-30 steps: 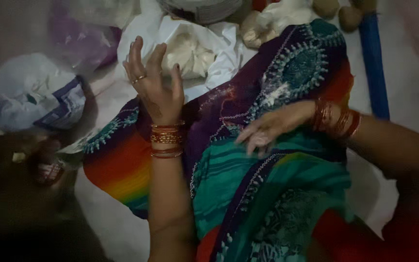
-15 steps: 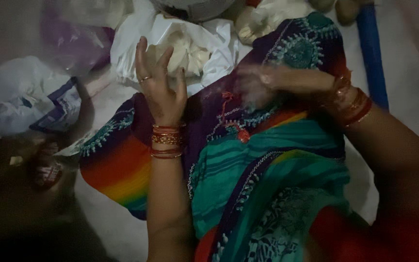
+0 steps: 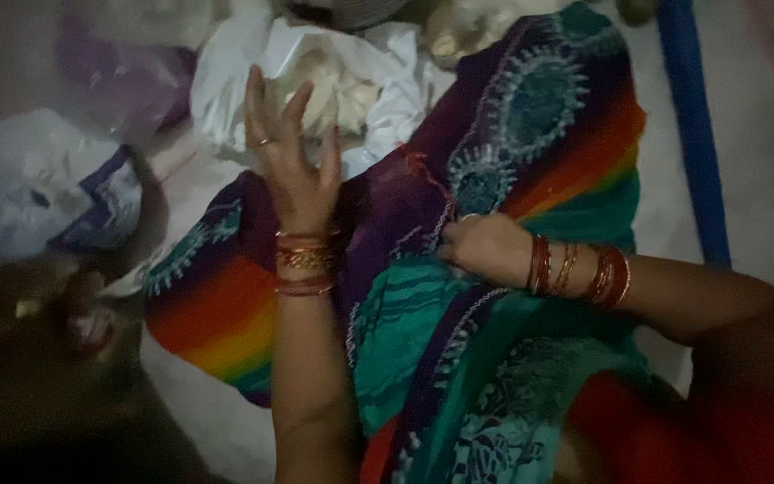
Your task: The person sits on the floor and sorts through various food items, including white blocks and yellow grains, transferring them between plastic bags and newspaper wrappings. The person handles the items by hand, opening and closing packages while organizing the contents.
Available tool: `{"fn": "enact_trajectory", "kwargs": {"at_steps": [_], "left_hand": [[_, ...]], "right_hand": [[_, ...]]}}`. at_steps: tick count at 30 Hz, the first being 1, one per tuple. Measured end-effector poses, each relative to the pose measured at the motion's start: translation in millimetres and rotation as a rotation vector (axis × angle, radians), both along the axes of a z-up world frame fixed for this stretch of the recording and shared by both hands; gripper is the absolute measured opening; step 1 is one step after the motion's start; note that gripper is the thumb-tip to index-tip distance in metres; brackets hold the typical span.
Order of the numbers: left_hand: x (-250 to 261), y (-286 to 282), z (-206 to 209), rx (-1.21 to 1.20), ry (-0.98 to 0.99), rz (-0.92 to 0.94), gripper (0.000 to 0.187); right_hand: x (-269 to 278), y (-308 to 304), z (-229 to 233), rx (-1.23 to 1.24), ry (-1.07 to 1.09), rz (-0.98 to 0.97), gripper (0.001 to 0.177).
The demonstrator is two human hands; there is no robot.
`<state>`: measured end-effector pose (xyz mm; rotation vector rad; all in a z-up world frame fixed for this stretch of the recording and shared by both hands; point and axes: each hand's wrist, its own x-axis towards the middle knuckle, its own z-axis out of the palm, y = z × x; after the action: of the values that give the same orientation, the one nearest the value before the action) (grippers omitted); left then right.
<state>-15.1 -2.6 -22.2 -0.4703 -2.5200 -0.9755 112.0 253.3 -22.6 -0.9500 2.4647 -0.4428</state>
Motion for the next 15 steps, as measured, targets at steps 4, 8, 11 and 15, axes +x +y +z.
{"fn": "enact_trajectory", "kwargs": {"at_steps": [4,8,11,15], "left_hand": [[-5.5,3.6,-4.6,0.009,-0.056,-0.018,0.052],[-5.3,2.0,-7.2,-0.031,-0.031,-0.042,0.051],[-2.6,-3.1,-14.5,-0.037,-0.006,-0.049,0.051],[-3.7,-5.3,-18.8,-0.015,-0.021,-0.080,0.051]], "right_hand": [[1.6,19.8,-2.5,-0.102,0.033,-0.041,0.023],[-5.1,43.7,10.8,-0.441,-0.240,-0.420,0.022],[-14.7,99.4,23.2,-1.016,-0.040,-0.528,0.021],[-8.0,203.4,50.6,-0.965,0.047,-0.984,0.021]]}}
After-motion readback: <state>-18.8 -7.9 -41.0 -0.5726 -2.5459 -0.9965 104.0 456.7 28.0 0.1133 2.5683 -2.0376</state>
